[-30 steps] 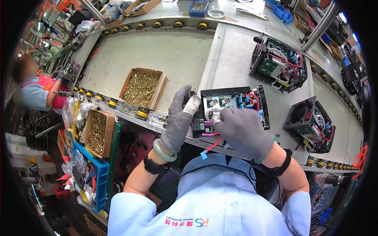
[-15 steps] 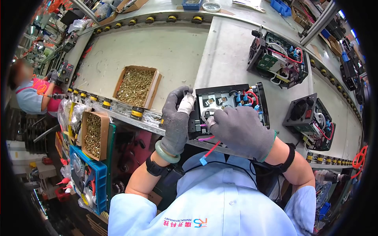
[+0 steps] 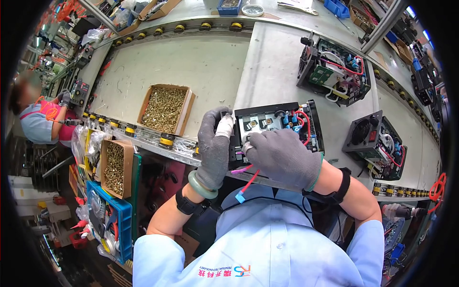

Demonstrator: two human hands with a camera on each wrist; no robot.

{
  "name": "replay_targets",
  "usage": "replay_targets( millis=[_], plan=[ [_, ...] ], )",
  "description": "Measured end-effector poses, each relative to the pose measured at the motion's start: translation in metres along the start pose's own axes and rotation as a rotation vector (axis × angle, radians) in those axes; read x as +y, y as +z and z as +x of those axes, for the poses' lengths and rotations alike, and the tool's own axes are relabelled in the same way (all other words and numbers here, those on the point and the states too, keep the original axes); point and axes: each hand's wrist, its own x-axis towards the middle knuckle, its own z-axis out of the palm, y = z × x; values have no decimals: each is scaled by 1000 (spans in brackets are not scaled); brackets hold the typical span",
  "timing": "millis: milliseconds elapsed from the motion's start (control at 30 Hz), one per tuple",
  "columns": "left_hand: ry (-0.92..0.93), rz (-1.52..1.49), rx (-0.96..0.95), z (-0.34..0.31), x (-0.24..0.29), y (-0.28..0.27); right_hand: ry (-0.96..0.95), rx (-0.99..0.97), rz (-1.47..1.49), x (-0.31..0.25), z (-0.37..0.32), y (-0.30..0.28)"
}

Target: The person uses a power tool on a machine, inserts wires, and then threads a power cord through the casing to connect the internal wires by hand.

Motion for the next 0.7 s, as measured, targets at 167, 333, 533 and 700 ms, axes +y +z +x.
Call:
replay_targets(
  millis=[167, 333, 533, 700],
  plan=[
    [4, -32, 9, -6, 6, 4, -4, -5, 11, 0, 3, -1],
    [17, -7, 11, -1, 1, 1, -12, 112, -71, -4, 3, 12],
    [32, -1, 37, -1, -4, 1, -26, 14, 11, -3, 7, 5],
    [429, 558, -62, 8, 8, -21, 104, 114, 42, -12, -15, -49]
  ],
)
